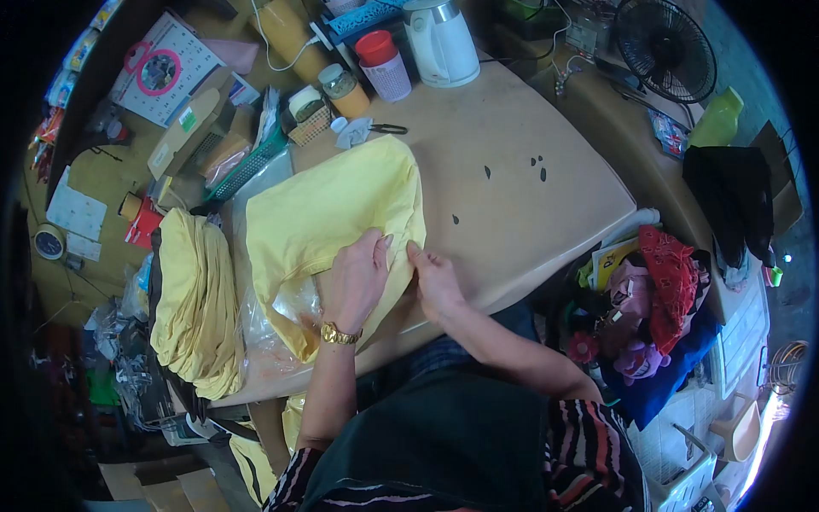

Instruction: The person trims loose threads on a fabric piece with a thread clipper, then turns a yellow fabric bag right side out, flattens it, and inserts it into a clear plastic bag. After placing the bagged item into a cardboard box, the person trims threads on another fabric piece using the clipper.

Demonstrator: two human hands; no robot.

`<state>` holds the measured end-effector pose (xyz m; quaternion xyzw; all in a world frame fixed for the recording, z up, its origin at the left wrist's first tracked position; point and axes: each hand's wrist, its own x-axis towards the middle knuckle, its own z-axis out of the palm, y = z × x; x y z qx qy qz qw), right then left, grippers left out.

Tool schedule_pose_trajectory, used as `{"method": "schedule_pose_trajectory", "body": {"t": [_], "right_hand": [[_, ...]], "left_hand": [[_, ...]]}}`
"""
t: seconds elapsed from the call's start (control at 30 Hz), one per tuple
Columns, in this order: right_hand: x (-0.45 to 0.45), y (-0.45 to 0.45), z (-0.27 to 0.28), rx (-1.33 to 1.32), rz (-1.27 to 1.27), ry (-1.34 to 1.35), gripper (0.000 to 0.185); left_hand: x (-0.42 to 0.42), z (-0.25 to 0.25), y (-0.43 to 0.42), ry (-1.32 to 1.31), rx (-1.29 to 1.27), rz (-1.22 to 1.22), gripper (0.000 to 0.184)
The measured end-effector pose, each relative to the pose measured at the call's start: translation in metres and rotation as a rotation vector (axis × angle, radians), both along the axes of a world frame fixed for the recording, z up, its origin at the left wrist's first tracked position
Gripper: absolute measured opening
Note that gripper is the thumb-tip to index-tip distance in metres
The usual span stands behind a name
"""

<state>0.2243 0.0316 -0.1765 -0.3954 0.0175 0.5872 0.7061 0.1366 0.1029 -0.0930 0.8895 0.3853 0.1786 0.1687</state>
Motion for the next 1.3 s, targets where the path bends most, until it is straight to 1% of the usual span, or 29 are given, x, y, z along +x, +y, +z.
{"method": "schedule_pose_trajectory", "body": {"t": [0.07,0.1,0.17,0.2,0.27,0.3,0.33,0.37,0.4,0.43,0.47,0.5,0.53,0.57,0.6,0.63,0.67,0.7,0.73,0.77,0.83,0.87,0.9,0.97,1.03,1.1,1.17,1.23,1.3], "right_hand": [[0.005,0.012,-0.027,0.077,-0.131,-0.081,0.021],[0.010,0.011,-0.026,0.076,-0.124,-0.081,0.021],[0.031,0.000,-0.020,0.075,-0.039,-0.124,0.022],[0.054,-0.015,0.002,0.058,0.167,-0.172,0.021],[0.091,-0.041,0.023,-0.067,0.258,-0.756,0.018],[0.100,-0.047,0.034,-0.068,0.271,-0.770,0.018],[0.105,-0.054,0.043,-0.066,0.029,-1.385,0.016],[0.107,-0.058,0.049,-0.051,-0.257,-1.981,0.015],[0.103,-0.058,0.054,-0.047,-0.242,-1.986,0.015],[0.093,-0.052,0.060,0.195,-0.095,-2.048,0.016],[0.084,-0.046,0.065,0.445,0.055,-2.087,0.018],[0.077,-0.037,0.070,0.459,0.071,-2.089,0.018],[0.071,-0.025,0.074,0.490,0.424,-2.164,0.025],[0.068,-0.016,0.078,0.513,0.783,-2.205,0.033],[0.078,-0.012,0.073,0.526,0.796,-2.206,0.033],[0.098,-0.009,0.063,0.426,0.793,-2.246,0.033],[0.115,-0.009,0.057,0.325,0.789,-2.286,0.033],[0.125,-0.012,0.062,0.341,0.807,-2.295,0.033],[0.133,-0.017,0.070,0.410,0.689,-2.269,0.031],[0.138,-0.021,0.072,0.471,0.571,-2.233,0.029],[0.142,-0.025,0.069,0.447,0.581,-2.220,0.026],[0.145,-0.026,0.068,0.417,0.565,-2.213,0.023],[0.150,-0.027,0.067,0.416,0.571,-2.221,0.023],[0.158,-0.035,0.058,0.458,0.508,-2.225,0.019],[0.160,-0.043,0.048,0.414,0.533,-2.202,0.020],[0.162,-0.045,0.040,0.371,0.559,-2.170,0.022],[0.163,-0.045,0.033,0.369,0.526,-2.160,0.022],[0.162,-0.044,0.027,0.372,0.505,-2.141,0.024],[0.162,-0.040,0.026,0.378,0.483,-2.121,0.026]], "left_hand": [[0.002,0.004,-0.008,-0.023,-0.012,-0.002,0.016],[0.002,0.006,-0.014,-0.074,-0.060,0.001,0.014],[-0.004,0.013,-0.023,-0.130,-0.110,0.007,0.012],[-0.013,0.017,-0.027,-0.316,-0.228,-0.031,0.011],[-0.048,0.017,-0.019,-0.385,-0.286,-0.098,0.017],[-0.074,0.016,-0.005,-0.266,-0.230,-0.126,0.020],[-0.092,0.019,0.006,-0.277,-0.235,-0.117,0.020],[-0.108,0.021,0.015,-0.127,-0.158,-0.131,0.020],[-0.117,0.020,0.016,0.025,-0.085,-0.141,0.021],[-0.119,0.017,0.013,0.019,-0.092,-0.128,0.021],[-0.121,0.013,0.012,0.122,-0.041,-0.193,0.026],[-0.122,0.011,0.011,0.225,0.010,-0.256,0.032],[-0.126,0.013,0.010,0.218,0.003,-0.240,0.032],[-0.131,0.019,0.010,0.321,0.017,-0.225,0.034],[-0.138,0.023,0.011,0.425,0.032,-0.211,0.037],[-0.150,0.025,0.012,0.420,0.028,-0.198,0.037],[-0.164,0.026,0.014,0.356,0.108,-0.231,0.041],[-0.176,0.025,0.015,0.290,0.186,-0.260,0.045],[-0.184,0.010,0.015,0.184,0.266,-0.235,0.043],[-0.188,-0.001,0.015,0.181,0.254,-0.224,0.043],[-0.191,-0.015,0.015,0.103,0.173,-0.165,0.034],[-0.192,-0.023,0.015,0.096,0.168,-0.161,0.034],[-0.192,-0.030,0.016,0.070,0.184,-0.157,0.030],[-0.193,-0.037,0.013,0.039,0.188,-0.157,0.027],[-0.194,-0.039,0.009,0.086,0.219,-0.189,0.026],[-0.194,-0.045,0.007,0.062,0.162,-0.170,0.025],[-0.194,-0.052,0.005,0.044,0.100,-0.155,0.023],[-0.194,-0.056,0.007,0.002,0.145,-0.157,0.023],[-0.192,-0.054,0.008,0.003,0.122,-0.141,0.021]]}}
